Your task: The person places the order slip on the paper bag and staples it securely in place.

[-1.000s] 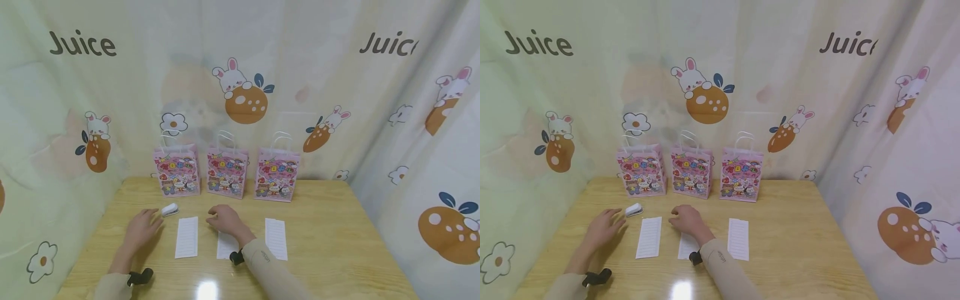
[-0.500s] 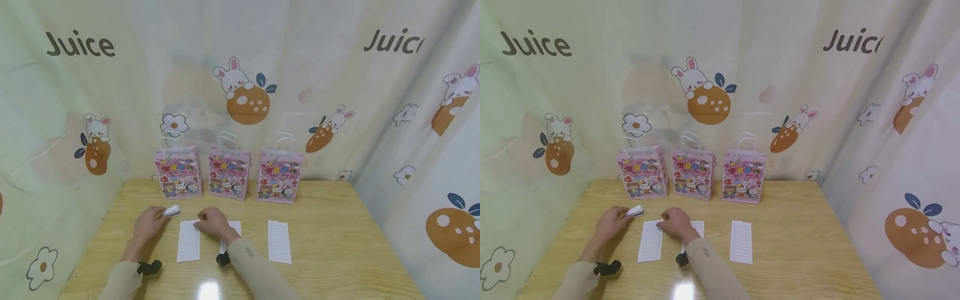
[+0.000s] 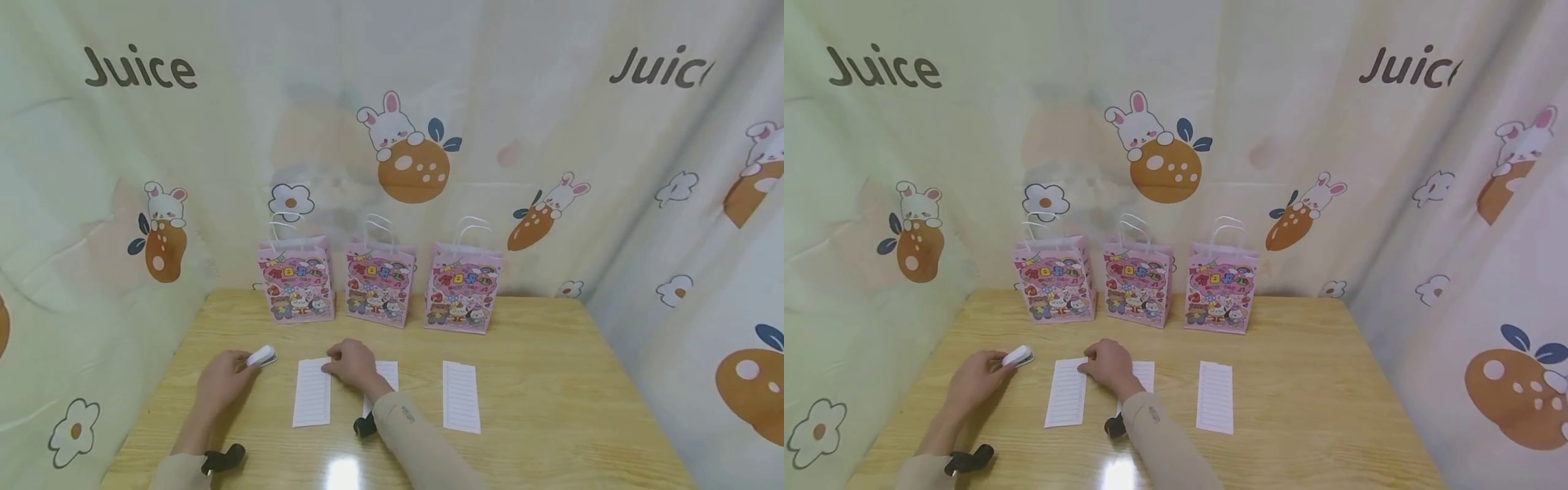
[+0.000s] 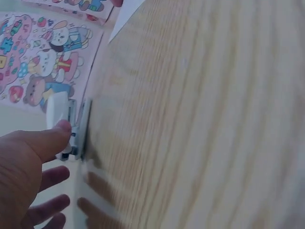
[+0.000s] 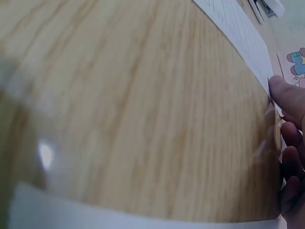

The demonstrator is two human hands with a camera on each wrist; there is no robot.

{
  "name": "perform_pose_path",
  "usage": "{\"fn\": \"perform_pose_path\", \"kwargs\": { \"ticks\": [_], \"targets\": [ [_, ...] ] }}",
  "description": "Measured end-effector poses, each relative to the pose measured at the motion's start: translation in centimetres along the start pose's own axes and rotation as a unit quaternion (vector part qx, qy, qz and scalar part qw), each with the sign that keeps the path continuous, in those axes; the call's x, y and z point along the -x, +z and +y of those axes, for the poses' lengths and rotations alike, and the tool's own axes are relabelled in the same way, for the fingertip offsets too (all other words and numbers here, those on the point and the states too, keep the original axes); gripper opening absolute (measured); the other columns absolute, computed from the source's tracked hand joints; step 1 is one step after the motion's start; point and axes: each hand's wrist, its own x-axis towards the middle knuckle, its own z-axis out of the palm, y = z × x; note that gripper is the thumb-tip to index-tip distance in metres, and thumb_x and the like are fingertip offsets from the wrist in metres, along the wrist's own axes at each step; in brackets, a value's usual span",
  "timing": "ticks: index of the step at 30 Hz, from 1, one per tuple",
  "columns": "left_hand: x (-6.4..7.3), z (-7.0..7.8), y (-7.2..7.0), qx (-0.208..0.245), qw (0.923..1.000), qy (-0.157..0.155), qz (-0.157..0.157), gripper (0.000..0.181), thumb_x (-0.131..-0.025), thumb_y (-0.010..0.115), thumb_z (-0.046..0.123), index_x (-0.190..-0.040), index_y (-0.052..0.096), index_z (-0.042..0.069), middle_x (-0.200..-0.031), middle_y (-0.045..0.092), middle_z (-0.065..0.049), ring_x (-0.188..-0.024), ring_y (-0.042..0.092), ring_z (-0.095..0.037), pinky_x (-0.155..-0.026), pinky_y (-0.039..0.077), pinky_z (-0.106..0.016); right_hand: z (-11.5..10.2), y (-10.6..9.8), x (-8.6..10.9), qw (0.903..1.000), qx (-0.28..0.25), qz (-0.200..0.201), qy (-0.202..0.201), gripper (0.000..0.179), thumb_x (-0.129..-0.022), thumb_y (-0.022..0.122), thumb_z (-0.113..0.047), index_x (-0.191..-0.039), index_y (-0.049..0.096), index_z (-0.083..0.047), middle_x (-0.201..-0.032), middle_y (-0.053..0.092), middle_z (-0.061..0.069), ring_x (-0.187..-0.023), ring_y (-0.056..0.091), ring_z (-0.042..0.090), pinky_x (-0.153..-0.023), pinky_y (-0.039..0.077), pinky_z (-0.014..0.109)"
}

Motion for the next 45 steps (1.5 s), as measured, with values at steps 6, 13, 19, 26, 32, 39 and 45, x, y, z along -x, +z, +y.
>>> {"fn": "perform_pose_path", "kwargs": {
  "ticks": [6, 13, 19, 26, 32, 39, 45],
  "targets": [
    [0.5, 0.3, -2.7, 0.042, 0.9983, -0.025, -0.031, 0.052, -0.095, 0.061, 0.042, -0.125, 0.061, -0.001, -0.128, 0.055, -0.027, -0.117, 0.049, -0.048, -0.092, 0.04, -0.062, -0.1, 0.5, 0.2, 0.9998, -0.013, -0.002, 0.016, 0.021, -0.08, 0.079, -0.033, -0.095, 0.077, -0.019, -0.085, 0.066, -0.011, -0.078, 0.058, 0.006, -0.069, 0.048, 0.026],
    [-4.0, 3.1, -6.7, 0.076, 0.9964, 0.031, -0.021, 0.047, -0.099, 0.057, 0.032, -0.126, 0.058, -0.006, -0.128, 0.054, -0.031, -0.114, 0.049, -0.053, -0.09, 0.043, -0.062, -0.8, 0.0, -0.1, 0.9989, -0.031, -0.011, 0.032, 0.013, -0.079, 0.081, -0.026, -0.085, 0.074, -0.018, -0.078, 0.065, -0.012, -0.072, 0.057, 0.006, -0.067, 0.047, 0.027],
    [-9.4, 5.8, -8.8, 0.095, 0.9944, 0.04, -0.024, 0.046, -0.098, 0.059, 0.025, -0.13, 0.052, -0.008, -0.13, 0.051, -0.032, -0.114, 0.051, -0.052, -0.09, 0.045, -0.059, -0.7, -0.9, -1.0, 0.9984, -0.042, 0.0, 0.039, 0.013, -0.077, 0.083, -0.022, -0.085, 0.075, -0.016, -0.075, 0.065, -0.012, -0.069, 0.057, 0.006, -0.065, 0.048, 0.027],
    [-13.1, 6.8, -8.9, 0.129, 0.9909, 0.019, -0.033, 0.067, -0.096, 0.062, 0.025, -0.145, 0.03, -0.008, -0.143, 0.033, -0.036, -0.119, 0.045, -0.055, -0.092, 0.044, -0.06, -0.5, -0.4, -0.1, 0.9989, -0.033, 0.014, 0.029, 0.004, -0.083, 0.077, -0.019, -0.081, 0.076, -0.017, -0.072, 0.065, -0.013, -0.068, 0.056, 0.005, -0.063, 0.048, 0.027],
    [-15.1, 6.9, -8.6, 0.177, 0.9834, 0.014, -0.037, 0.086, -0.091, 0.068, 0.036, -0.152, 0.019, -0.001, -0.151, 0.025, -0.031, -0.128, 0.033, -0.056, -0.099, 0.037, -0.061, -0.6, -0.4, 0.0, 0.999, -0.035, 0.028, 0.004, 0.006, -0.086, 0.075, -0.02, -0.08, 0.076, -0.019, -0.075, 0.065, -0.014, -0.071, 0.058, 0.004, -0.066, 0.049, 0.027],
    [-16.0, 6.7, -7.2, 0.233, 0.9715, 0.033, -0.025, 0.076, -0.093, 0.067, 0.03, -0.15, 0.026, 0.0, -0.145, 0.034, -0.03, -0.129, 0.036, -0.051, -0.102, 0.037, -0.058, -0.5, -2.6, -0.6, 0.996, -0.075, 0.02, -0.044, 0.004, -0.088, 0.073, -0.016, -0.086, 0.076, -0.013, -0.079, 0.067, -0.013, -0.072, 0.058, 0.001, -0.067, 0.049, 0.022],
    [-15.8, 7.2, -6.4, 0.261, 0.9646, 0.039, -0.009, 0.058, -0.096, 0.063, 0.022, -0.141, 0.039, -0.005, -0.132, 0.047, -0.03, -0.122, 0.046, -0.047, -0.095, 0.044, -0.055, -1.2, -6.0, -1.8, 0.9936, -0.095, 0.023, -0.056, 0.006, -0.089, 0.072, -0.014, -0.091, 0.074, -0.01, -0.083, 0.068, -0.008, -0.072, 0.058, 0.002, -0.064, 0.05, 0.019]
  ]
}}
